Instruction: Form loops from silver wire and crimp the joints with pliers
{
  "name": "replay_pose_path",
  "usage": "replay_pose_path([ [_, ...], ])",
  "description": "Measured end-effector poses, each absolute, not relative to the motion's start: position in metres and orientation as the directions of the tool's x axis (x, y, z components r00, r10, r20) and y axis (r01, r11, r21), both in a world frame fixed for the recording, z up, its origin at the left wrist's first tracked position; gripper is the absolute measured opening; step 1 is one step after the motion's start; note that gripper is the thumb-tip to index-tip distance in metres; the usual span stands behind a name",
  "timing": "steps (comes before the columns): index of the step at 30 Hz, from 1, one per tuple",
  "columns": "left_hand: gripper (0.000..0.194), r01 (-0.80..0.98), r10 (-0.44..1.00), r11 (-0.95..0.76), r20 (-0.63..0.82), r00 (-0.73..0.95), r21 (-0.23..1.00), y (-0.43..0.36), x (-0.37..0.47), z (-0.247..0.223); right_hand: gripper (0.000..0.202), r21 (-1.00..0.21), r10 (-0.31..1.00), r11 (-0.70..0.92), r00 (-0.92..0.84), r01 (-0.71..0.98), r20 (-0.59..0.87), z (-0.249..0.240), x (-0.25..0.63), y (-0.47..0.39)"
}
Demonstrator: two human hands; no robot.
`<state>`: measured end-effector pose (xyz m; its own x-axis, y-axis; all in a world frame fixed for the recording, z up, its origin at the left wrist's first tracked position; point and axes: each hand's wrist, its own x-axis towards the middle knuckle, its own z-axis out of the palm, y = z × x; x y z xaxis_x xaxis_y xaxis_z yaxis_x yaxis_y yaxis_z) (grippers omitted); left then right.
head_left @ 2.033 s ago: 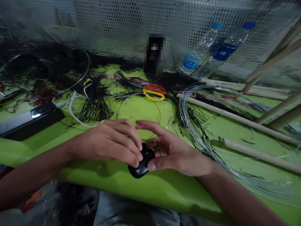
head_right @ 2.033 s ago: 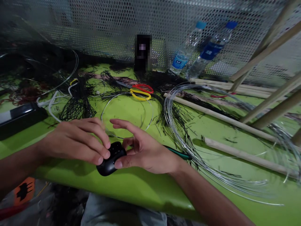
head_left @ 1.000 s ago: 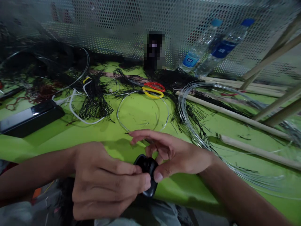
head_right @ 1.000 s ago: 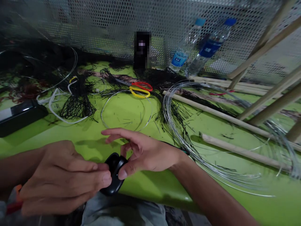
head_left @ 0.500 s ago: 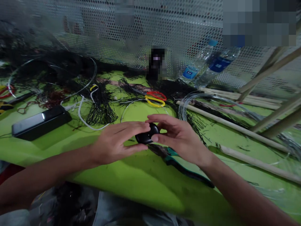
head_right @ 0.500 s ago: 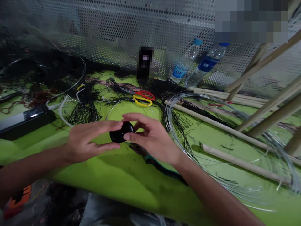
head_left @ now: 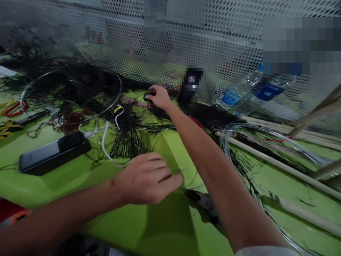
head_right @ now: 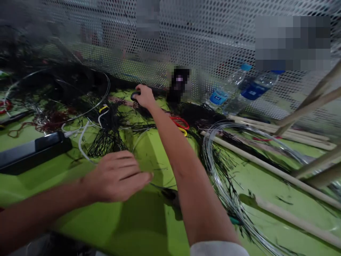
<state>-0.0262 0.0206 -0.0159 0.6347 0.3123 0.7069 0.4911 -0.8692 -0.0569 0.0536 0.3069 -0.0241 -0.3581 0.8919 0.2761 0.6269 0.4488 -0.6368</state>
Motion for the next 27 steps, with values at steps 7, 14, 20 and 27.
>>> replay_pose_path([
  [7, 0.014, 0.505, 0.323, -0.861, 0.706, 0.631, -0.057, 0.017, -0.026, -0.014, 0.038, -0.56, 0.935, 0.262, -0.063, 0.786, 0.349, -0.026, 0.077, 0.313],
  [14, 0.011, 0.455, 0.31, -0.888, 0.643, 0.7, -0.068, 0.018, -0.025, -0.017, 0.087, -0.69, 0.758, -0.247, 0.58, 0.68, 0.299, -0.039, 0.148, 0.338],
  [20, 0.016, 0.455, 0.326, -0.889, 0.627, 0.708, -0.052, 0.018, -0.023, -0.018, 0.086, -0.695, 0.768, -0.246, 0.573, 0.675, 0.286, -0.056, 0.151, 0.354],
  [27, 0.015, 0.429, 0.326, -0.902, 0.59, 0.738, -0.039, 0.016, -0.021, -0.017, 0.091, -0.696, 0.751, -0.236, 0.582, 0.678, 0.312, -0.062, 0.151, 0.363],
])
